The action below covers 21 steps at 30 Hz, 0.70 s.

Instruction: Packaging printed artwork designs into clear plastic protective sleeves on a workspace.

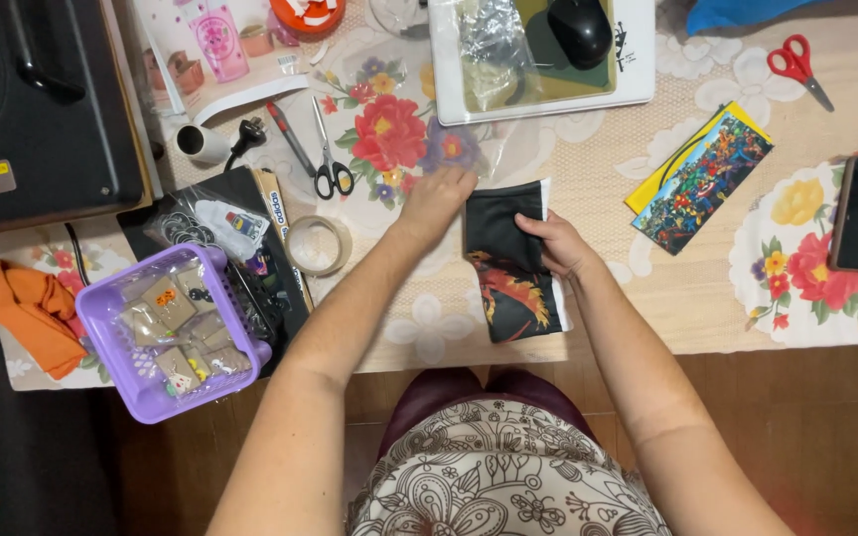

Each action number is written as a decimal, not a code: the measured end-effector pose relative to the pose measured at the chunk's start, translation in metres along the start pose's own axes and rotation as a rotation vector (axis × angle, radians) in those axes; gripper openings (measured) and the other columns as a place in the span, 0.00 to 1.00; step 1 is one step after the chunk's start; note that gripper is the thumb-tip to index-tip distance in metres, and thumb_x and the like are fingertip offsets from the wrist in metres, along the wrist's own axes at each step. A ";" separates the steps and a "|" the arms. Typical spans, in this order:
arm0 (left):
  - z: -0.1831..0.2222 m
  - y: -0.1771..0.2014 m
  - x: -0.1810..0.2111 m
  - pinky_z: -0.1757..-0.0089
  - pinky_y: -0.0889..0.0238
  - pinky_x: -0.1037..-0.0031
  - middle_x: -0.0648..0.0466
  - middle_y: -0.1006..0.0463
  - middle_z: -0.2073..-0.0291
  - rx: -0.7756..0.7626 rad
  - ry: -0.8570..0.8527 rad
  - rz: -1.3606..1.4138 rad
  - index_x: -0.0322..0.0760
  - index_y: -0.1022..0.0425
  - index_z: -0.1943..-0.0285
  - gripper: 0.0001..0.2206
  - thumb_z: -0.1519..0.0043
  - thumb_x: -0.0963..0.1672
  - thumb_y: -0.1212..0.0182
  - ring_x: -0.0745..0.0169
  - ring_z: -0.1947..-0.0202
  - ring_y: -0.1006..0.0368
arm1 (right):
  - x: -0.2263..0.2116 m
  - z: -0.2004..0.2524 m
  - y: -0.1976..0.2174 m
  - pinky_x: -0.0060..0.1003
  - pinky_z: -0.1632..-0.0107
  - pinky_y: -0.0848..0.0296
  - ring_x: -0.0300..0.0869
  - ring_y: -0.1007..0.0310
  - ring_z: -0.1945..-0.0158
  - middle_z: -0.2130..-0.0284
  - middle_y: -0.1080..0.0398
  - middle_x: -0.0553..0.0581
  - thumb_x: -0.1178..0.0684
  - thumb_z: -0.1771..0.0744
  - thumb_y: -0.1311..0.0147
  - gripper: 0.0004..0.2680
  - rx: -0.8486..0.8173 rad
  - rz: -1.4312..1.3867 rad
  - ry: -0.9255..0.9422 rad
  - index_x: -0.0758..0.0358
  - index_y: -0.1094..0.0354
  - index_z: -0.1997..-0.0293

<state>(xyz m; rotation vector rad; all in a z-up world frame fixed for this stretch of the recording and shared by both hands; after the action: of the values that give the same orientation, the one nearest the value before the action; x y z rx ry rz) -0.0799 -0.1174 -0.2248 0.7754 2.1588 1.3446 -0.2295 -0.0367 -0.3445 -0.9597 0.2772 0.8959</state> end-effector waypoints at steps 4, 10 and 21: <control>-0.001 0.004 -0.004 0.60 0.29 0.68 0.53 0.24 0.64 -0.314 0.061 0.517 0.44 0.28 0.58 0.05 0.39 0.39 0.43 0.51 0.60 0.23 | -0.001 0.005 -0.015 0.61 0.44 0.27 0.58 0.24 0.48 0.51 0.26 0.67 0.60 0.35 0.41 0.14 -0.023 -0.020 -0.029 0.63 0.30 0.43; 0.009 -0.003 -0.014 0.56 0.29 0.61 0.49 0.21 0.65 -0.400 0.187 0.861 0.40 0.23 0.62 0.02 0.39 0.42 0.39 0.44 0.57 0.23 | 0.008 0.000 0.007 0.57 0.44 0.25 0.57 0.22 0.49 0.53 0.25 0.64 0.56 0.34 0.42 0.12 0.022 -0.161 0.003 0.58 0.30 0.45; 0.015 0.062 0.053 0.68 0.31 0.72 0.47 0.28 0.48 0.015 -0.128 0.081 0.32 0.35 0.34 0.19 0.35 0.40 0.48 0.57 0.61 0.26 | 0.007 0.003 -0.023 0.55 0.46 0.24 0.56 0.22 0.50 0.54 0.25 0.65 0.54 0.33 0.43 0.13 0.005 -0.047 0.005 0.57 0.33 0.42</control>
<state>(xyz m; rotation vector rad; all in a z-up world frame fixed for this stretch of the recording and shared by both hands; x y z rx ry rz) -0.0951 -0.0495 -0.1798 0.9376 2.0601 1.2825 -0.2078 -0.0361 -0.3333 -0.9605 0.2596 0.8493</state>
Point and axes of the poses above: each hand's wrist, its own z-axis away from the middle knuckle, its own y-axis out of the back of the hand, x = y × z, the point moved 9 cm from there along -z, towards the middle knuckle
